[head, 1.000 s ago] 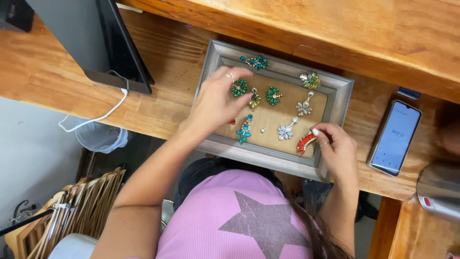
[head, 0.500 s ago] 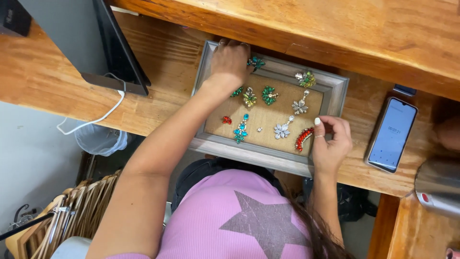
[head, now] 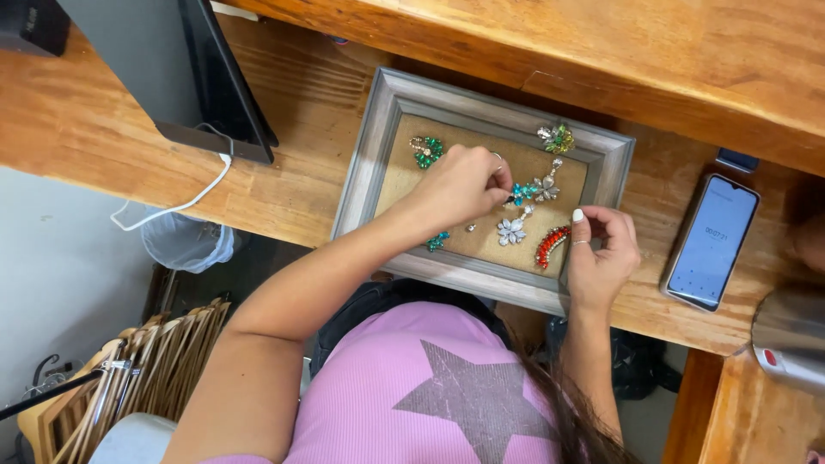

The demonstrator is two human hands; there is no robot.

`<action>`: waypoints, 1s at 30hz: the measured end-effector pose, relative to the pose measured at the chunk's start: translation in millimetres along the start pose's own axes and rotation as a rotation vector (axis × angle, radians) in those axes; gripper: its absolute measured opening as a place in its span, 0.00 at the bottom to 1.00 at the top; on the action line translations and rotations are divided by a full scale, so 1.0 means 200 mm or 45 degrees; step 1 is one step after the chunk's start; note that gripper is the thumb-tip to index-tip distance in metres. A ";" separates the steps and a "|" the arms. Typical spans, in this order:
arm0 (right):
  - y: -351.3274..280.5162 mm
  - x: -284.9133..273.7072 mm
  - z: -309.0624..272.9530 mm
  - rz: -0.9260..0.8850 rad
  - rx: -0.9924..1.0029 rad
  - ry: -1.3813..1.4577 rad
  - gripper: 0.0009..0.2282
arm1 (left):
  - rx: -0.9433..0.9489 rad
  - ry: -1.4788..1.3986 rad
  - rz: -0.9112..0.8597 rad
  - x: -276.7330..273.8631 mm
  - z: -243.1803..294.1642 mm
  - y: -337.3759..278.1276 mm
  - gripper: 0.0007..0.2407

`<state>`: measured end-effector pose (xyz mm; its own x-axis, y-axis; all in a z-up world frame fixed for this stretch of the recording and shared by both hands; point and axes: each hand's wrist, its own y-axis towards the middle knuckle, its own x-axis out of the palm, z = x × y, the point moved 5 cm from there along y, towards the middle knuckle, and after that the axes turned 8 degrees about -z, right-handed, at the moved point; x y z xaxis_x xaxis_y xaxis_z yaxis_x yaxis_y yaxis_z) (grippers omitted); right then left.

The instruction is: Arranging various pieces of colorful jewelry, such as earrings and brooches, inside a silver picture frame for display.

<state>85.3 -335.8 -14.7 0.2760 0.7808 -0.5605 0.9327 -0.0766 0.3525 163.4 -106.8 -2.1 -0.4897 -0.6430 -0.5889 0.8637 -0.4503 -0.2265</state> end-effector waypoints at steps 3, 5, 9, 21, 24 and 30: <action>0.00 0.00 0.00 0.002 0.000 0.012 0.04 | -0.037 0.139 -0.002 0.06 -0.03 0.05 0.02; 0.03 -0.01 -0.03 -0.010 -0.014 0.014 0.04 | -0.042 0.210 -0.008 0.09 -0.05 0.06 0.02; 0.13 -0.04 0.02 -0.086 -0.027 -0.106 0.06 | 0.055 0.487 0.144 0.12 -0.02 0.04 0.07; 0.61 0.23 0.42 -0.512 0.144 -0.589 0.12 | 0.573 0.633 0.828 -0.03 0.22 -0.67 0.08; 0.63 0.30 0.50 -0.520 0.146 -0.490 0.11 | 0.575 0.604 0.895 -0.06 0.15 -0.79 0.09; 0.59 0.26 0.39 -0.368 0.268 -0.102 0.07 | 0.452 0.514 0.996 -0.09 0.01 -0.92 0.09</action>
<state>228.0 -352.1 -61.5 0.0034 0.7385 -0.6742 0.9999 0.0080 0.0139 13.0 -13.7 53.0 0.3485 -0.6092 -0.7124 0.8096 -0.1874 0.5563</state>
